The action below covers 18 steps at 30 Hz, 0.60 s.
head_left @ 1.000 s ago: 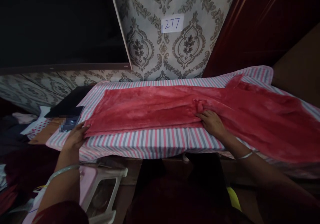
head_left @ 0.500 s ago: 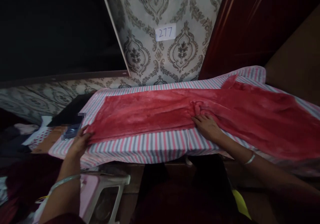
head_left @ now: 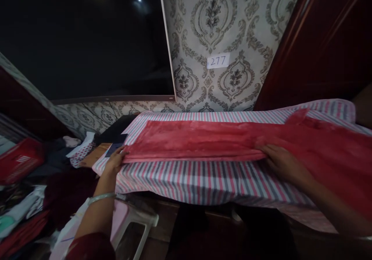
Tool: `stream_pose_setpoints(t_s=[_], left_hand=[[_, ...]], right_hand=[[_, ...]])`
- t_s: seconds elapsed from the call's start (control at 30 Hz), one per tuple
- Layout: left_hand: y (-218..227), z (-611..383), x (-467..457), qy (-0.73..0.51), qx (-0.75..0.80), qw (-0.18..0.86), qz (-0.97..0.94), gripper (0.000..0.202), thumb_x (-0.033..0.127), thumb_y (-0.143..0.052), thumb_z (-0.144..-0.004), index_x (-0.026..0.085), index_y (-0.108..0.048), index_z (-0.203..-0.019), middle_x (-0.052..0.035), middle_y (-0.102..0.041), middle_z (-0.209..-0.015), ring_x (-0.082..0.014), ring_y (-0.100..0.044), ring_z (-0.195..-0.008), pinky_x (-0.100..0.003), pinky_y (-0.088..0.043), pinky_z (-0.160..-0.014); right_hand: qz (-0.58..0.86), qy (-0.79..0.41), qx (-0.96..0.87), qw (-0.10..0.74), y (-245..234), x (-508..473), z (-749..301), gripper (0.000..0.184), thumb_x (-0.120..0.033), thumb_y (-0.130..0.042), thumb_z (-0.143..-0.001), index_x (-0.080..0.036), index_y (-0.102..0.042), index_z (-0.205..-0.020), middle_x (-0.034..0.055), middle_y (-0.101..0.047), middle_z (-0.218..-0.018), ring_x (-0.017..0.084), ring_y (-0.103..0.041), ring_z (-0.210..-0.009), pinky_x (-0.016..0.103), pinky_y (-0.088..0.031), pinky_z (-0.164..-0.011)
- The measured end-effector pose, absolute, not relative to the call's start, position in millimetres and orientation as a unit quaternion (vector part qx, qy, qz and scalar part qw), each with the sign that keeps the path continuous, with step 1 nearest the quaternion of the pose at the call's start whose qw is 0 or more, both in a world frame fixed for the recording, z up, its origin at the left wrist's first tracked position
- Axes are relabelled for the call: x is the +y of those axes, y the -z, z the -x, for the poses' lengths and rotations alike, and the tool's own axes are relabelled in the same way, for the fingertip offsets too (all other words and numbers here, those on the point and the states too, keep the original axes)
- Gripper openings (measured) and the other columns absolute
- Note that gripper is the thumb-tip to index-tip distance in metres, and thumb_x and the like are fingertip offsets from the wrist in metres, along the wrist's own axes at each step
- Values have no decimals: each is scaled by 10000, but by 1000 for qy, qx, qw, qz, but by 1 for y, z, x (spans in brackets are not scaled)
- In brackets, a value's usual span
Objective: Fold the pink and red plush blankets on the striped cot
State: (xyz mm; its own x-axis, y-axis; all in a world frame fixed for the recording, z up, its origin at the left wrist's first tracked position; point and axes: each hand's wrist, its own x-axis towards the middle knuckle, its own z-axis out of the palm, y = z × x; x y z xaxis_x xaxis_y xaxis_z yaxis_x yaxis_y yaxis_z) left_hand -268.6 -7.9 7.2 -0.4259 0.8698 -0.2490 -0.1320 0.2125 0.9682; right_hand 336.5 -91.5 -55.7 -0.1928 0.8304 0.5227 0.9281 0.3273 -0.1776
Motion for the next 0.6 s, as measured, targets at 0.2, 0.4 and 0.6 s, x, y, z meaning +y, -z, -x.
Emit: stream_pose_setpoints(t_s=[0.2,0.4,0.6], left_hand=[[-27,262,-13,-586,561,510,-286,395,-45,-660,-604,136,-740,-946,32,-606,-608,-74,-506,-416,-144,-399,-383],[-86,242,-10,-669,386,491,-403,358,60,-691,-634,154,-727,-978,-34,-680,-854,-98,-583,-636,-161,-493,-534],[-130,215,-1,-613,359,280,-646,558,151,-787,-574,239,-653,-1108,-15,-622,-1123,-151,-587,-986,-204,-493,-844]], right_hand=[[614,11,-681,398,44,-92,-328,217,-296,-475,-851,-236,-669,-928,126,-750,-979,315,-705,-910,437,-562,-826],[666,36,-567,484,-28,-85,-329,236,-221,-482,-823,-198,-680,-948,93,-730,-867,239,-657,-798,346,-489,-734],[692,176,-538,448,-115,-69,-369,301,-131,-476,-917,-108,-740,-1060,96,-766,-940,163,-654,-806,327,-411,-700]])
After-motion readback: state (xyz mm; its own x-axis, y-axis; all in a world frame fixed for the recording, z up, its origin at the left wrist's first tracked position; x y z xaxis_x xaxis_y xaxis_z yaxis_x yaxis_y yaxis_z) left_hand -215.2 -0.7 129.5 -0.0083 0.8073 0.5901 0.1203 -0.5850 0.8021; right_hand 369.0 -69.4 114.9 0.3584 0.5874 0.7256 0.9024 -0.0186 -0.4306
